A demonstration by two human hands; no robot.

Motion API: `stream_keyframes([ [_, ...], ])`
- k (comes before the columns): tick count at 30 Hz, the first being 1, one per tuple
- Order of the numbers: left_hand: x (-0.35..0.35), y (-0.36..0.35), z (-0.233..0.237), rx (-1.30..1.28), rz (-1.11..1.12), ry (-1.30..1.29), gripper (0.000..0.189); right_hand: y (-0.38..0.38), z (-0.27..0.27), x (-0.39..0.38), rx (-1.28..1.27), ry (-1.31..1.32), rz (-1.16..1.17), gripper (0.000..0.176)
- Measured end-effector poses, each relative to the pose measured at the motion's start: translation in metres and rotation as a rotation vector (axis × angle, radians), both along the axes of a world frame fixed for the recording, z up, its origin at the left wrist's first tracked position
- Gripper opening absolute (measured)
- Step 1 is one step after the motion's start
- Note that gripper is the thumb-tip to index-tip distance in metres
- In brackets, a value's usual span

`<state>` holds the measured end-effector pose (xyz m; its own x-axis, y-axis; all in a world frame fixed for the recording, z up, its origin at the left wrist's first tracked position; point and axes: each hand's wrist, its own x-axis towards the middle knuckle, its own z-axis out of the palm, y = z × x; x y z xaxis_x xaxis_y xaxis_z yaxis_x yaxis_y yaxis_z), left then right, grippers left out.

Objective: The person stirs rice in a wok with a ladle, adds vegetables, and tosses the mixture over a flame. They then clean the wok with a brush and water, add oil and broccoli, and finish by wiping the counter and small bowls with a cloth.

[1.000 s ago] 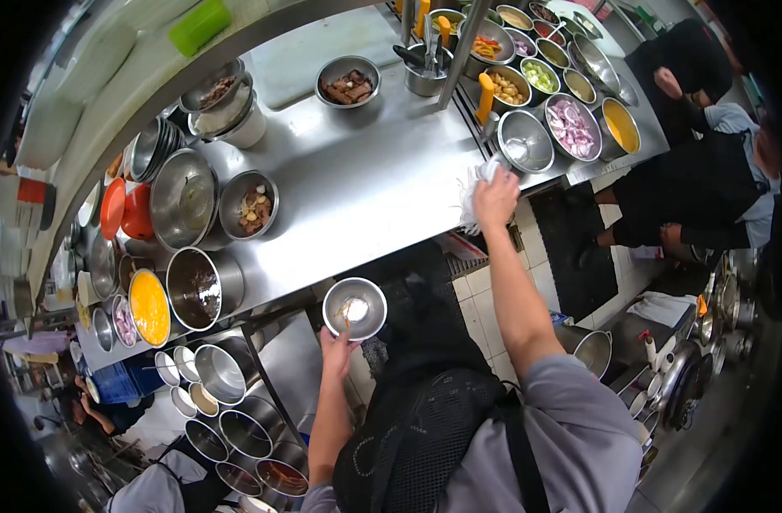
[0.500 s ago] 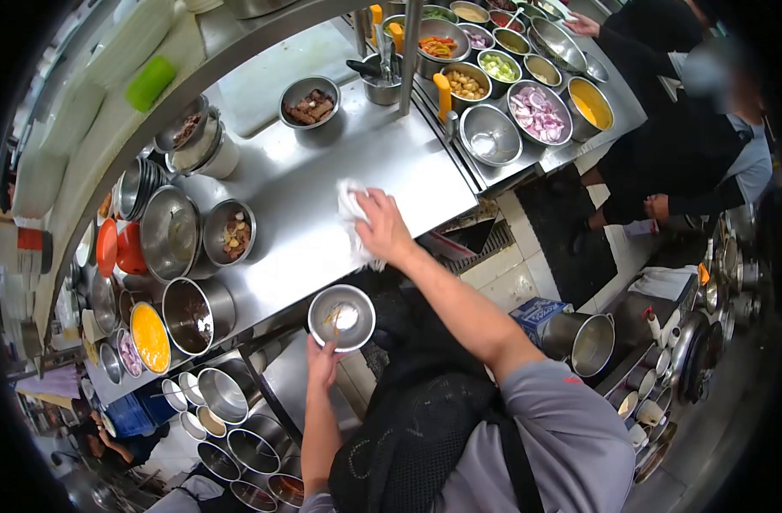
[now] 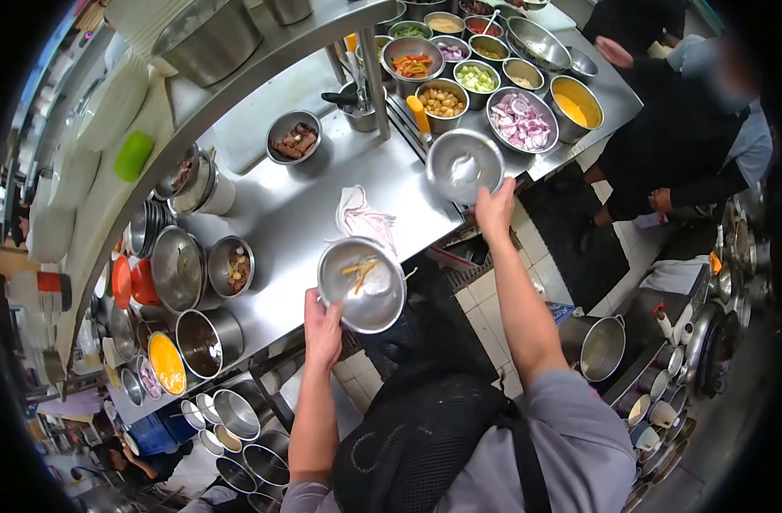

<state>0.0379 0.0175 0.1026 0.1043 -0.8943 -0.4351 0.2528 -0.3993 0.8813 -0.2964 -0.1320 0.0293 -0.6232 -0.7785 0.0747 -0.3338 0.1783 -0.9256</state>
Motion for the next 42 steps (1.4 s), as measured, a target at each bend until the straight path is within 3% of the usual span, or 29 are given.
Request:
stream_keyframes([
  [3,-0.013,-0.023,-0.002,-0.053,-0.032,-0.019,0.019,0.057,0.046,0.047,0.003,0.067,0.303,0.025],
  [6,-0.011,-0.027,-0.012,-0.106,-0.048,-0.040,0.024,0.093,0.101,0.097,0.243,-0.239,0.584,0.020],
  [8,-0.001,-0.016,-0.016,-0.067,0.163,-0.207,0.032,0.103,0.077,0.119,0.160,-0.280,0.711,0.016],
  [9,0.011,-0.009,-0.009,-0.006,0.111,-0.088,0.040,0.105,0.065,0.134,0.118,-0.274,0.744,0.016],
  [12,0.062,0.030,-0.046,-0.042,0.196,-0.322,0.037,0.102,0.053,0.150,0.330,-0.632,1.096,0.028],
  [14,0.083,0.053,-0.060,-0.073,0.260,-0.331,0.034,0.072,0.053,0.151,0.008,-0.116,1.201,0.040],
  [16,0.079,0.065,-0.040,-0.016,0.492,-0.145,0.025,0.044,0.044,0.170,-0.135,0.360,0.811,0.054],
  [17,0.093,0.071,-0.059,0.031,0.478,-0.253,0.029,0.033,0.044,0.179,-0.052,0.488,0.760,0.057],
  [18,0.095,0.070,-0.065,0.032,0.500,-0.254,0.029,0.027,0.031,0.191,-0.059,0.487,0.781,0.057],
  [20,0.093,0.058,-0.075,0.047,0.548,-0.248,0.032,0.019,-0.008,0.211,-0.060,0.771,0.795,0.056],
  [22,0.089,0.053,-0.081,0.040,0.624,-0.181,0.039,0.013,-0.017,0.212,-0.094,0.756,0.924,0.055],
  [24,0.084,0.058,-0.077,0.072,0.627,-0.727,0.046,0.001,-0.025,0.201,-0.161,0.528,1.053,0.053],
  [25,0.076,0.061,-0.063,-0.021,0.612,-0.902,0.047,-0.010,-0.022,0.191,-0.273,0.533,0.925,0.053],
  [28,0.050,0.049,-0.004,-0.111,0.585,-0.816,0.043,-0.043,-0.007,0.131,-0.242,0.575,0.607,0.053],
  [32,0.034,-0.057,0.001,-0.330,0.437,-0.455,0.030,-0.063,-0.021,0.132,0.136,0.881,0.219,0.053],
  [34,0.024,-0.135,-0.005,-0.279,0.437,-0.227,0.039,-0.060,-0.028,0.153,-0.008,0.927,0.366,0.054],
  [38,0.038,-0.269,-0.055,-0.024,0.458,0.005,0.042,-0.049,-0.017,0.178,-0.102,0.662,0.889,0.052],
  [40,0.044,-0.302,-0.067,0.007,0.282,0.098,0.035,-0.056,-0.015,0.179,-0.149,0.532,0.928,0.049],
  [42,0.052,-0.322,-0.072,-0.031,0.307,0.161,0.034,-0.067,-0.012,0.178,-0.160,0.399,0.851,0.046],
])
